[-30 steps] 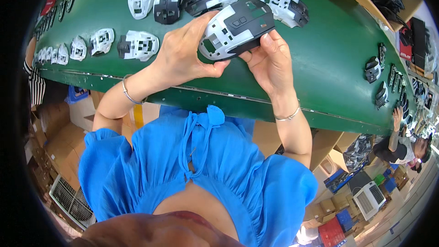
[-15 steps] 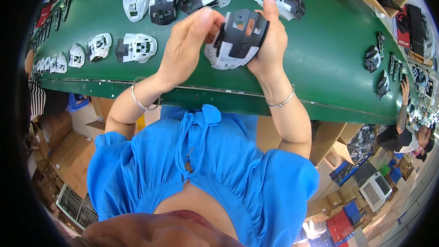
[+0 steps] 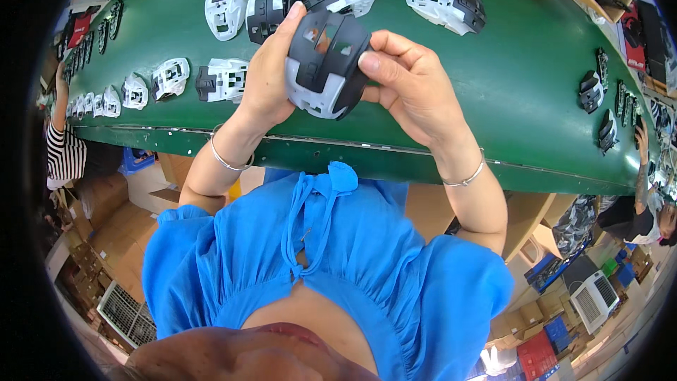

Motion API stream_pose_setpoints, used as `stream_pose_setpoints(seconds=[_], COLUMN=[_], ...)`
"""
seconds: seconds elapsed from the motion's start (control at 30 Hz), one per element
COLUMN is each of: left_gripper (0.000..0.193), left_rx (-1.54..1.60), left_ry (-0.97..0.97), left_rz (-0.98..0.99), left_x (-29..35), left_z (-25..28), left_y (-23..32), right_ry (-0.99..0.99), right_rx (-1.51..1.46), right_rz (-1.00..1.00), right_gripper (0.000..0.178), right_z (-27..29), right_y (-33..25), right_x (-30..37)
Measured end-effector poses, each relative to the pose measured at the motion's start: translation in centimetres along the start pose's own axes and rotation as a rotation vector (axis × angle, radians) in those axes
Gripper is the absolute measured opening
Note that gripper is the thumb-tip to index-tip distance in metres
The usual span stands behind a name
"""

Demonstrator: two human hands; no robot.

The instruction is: The person assembles computer mice by hand, attaching casing parts and side panels to the circuit board on a production line.

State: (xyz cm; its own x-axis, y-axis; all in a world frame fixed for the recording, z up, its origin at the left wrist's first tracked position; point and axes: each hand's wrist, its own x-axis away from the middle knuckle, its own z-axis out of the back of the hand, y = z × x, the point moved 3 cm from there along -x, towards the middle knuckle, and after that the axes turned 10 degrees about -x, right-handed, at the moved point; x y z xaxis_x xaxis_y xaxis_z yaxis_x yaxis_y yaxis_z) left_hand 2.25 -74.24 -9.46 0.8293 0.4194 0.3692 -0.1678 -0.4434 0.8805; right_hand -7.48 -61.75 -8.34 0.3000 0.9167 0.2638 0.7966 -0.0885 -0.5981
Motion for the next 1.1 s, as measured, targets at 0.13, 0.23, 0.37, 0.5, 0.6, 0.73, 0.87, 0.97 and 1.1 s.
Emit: stream_pose_setpoints(seconds=[0.13,0.23,0.37,0.5,0.6,0.73,0.87,0.97,1.1], left_gripper=[0.053,0.046,0.046,0.06,0.074,0.088,0.08,0.08,0.09], left_rx=[-0.057,-0.121,0.115,0.197,-0.393,-0.64,-0.961,-1.055,-1.044], left_ry=[0.062,0.189,0.054,-0.184,0.021,0.085,0.121,0.092,0.053], left_rz=[-0.004,-0.088,0.168,0.104,-0.439,-0.389,-0.657,-0.771,-0.723], left_x=[1.1,0.4,-1.3,-1.7,1.0,2.7,3.7,4.5,5.5], left_z=[-0.3,0.9,0.7,3.8,3.8,3.6,4.1,4.0,4.2], left_y=[0.0,-1.2,1.7,1.2,0.4,-0.9,0.3,0.2,-0.2], right_ry=[0.004,0.039,0.075,0.107,0.113,0.106,0.062,-0.005,0.022], right_rx=[-0.052,-0.103,-0.086,-0.133,-0.155,-0.166,-0.157,-0.081,-0.059], right_rz=[-0.02,-0.048,0.046,0.143,0.18,0.095,0.031,-0.034,-0.086], right_gripper=[0.017,0.017,0.02,0.028,0.028,0.021,0.024,0.036,0.035], right_z=[0.2,-0.6,-0.1,0.2,0.4,-0.3,0.1,-0.3,-0.1], right_y=[1.0,1.5,0.5,-0.5,-0.4,1.7,2.0,2.1,2.5], right_x=[0.5,0.3,-2.5,-2.6,-2.3,-1.9,-1.3,-0.7,0.3])
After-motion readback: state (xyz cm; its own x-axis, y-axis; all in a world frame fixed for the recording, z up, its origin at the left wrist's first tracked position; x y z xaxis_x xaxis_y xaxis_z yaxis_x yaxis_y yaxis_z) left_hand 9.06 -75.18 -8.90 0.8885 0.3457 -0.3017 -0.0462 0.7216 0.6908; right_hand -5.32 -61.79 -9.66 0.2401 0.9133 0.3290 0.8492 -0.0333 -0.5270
